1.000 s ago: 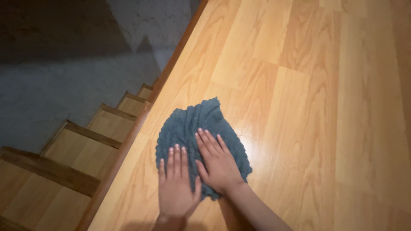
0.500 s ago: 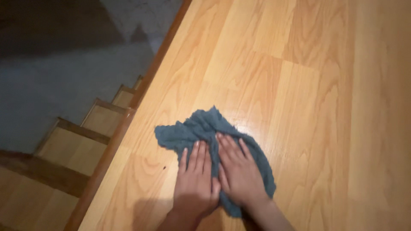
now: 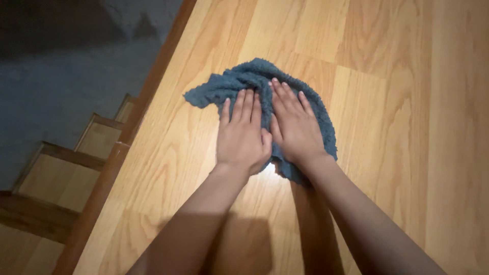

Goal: The person cleans a wooden floor by wiping it with a cloth and moving a bucket.

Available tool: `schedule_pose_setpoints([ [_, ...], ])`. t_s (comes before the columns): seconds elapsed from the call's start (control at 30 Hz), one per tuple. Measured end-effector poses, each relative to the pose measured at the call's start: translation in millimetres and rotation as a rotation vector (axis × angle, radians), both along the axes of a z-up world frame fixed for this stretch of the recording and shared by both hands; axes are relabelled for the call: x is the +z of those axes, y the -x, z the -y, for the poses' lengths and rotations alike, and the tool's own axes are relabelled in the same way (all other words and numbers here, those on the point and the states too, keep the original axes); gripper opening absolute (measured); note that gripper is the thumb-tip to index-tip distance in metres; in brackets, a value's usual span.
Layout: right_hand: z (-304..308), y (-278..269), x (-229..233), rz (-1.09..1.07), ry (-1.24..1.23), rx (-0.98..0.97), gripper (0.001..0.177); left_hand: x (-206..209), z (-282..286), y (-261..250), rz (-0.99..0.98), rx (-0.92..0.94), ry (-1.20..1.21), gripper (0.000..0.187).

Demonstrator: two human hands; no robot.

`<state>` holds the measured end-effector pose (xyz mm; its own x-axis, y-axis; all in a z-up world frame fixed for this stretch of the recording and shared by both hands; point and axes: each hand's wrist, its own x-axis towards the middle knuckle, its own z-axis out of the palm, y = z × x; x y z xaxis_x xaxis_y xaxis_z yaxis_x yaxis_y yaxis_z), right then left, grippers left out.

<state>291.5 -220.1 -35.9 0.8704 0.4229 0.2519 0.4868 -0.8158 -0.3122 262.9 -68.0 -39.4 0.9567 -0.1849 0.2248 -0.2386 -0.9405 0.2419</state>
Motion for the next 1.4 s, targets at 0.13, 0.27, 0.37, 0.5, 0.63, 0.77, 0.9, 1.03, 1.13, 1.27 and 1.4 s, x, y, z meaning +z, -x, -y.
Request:
schedule_pose_setpoints([
  [0.13, 0.0, 16.2, 2.6, 0.034, -0.021, -0.033, 0.065, 6.3, 0.3, 5.6, -0.009, -0.007, -0.059, 0.076],
  [0.27, 13.2, 63.8, 4.8, 0.007, 0.002, -0.099, 0.066, 13.4, 7.2, 40.6, -0.074, -0.106, -0.158, 0.081],
  [0.37, 29.0, 109.9, 9.8, -0.002, 0.035, -0.123, 0.063, 19.1, 28.6, 76.2, -0.188, -0.203, -0.297, 0.079],
  [0.5, 65.2, 175.8, 16.4, -0.025, -0.009, -0.153, 0.061, 23.3, 65.6, 132.8, -0.186, -0.252, -0.349, 0.080],
  [0.63, 109.5, 251.6, 12.7, -0.059, -0.048, -0.195, 0.063, 24.0, 106.7, 198.7, -0.261, -0.374, -0.279, 0.080],
  [0.77, 150.8, 297.9, 4.3, -0.043, 0.013, -0.214, 0.063, 21.6, 137.7, 246.3, -0.307, -0.509, -0.021, 0.084],
  [0.9, 166.0, 295.4, 10.2, -0.103, -0.001, -0.191, 0.069, 17.7, 146.5, 241.2, -0.335, -0.546, -0.019, 0.084],
  [1.03, 177.3, 271.9, 21.1, -0.131, -0.013, -0.192, 0.069, 19.3, 159.9, 225.0, -0.225, -0.518, -0.036, 0.079],
  [1.13, 193.1, 243.9, 20.6, -0.074, -0.028, -0.150, 0.072, 18.0, 178.1, 205.4, -0.206, -0.472, -0.027, 0.079],
  [1.27, 218.1, 209.5, 15.2, -0.087, -0.044, -0.149, 0.071, 17.2, 204.7, 170.9, -0.208, -0.434, -0.036, 0.077],
  [1.4, 263.3, 196.3, 4.8, -0.054, -0.011, -0.335, 0.066, 12.8, 248.9, 129.2, -0.211, -0.524, -0.108, 0.081],
])
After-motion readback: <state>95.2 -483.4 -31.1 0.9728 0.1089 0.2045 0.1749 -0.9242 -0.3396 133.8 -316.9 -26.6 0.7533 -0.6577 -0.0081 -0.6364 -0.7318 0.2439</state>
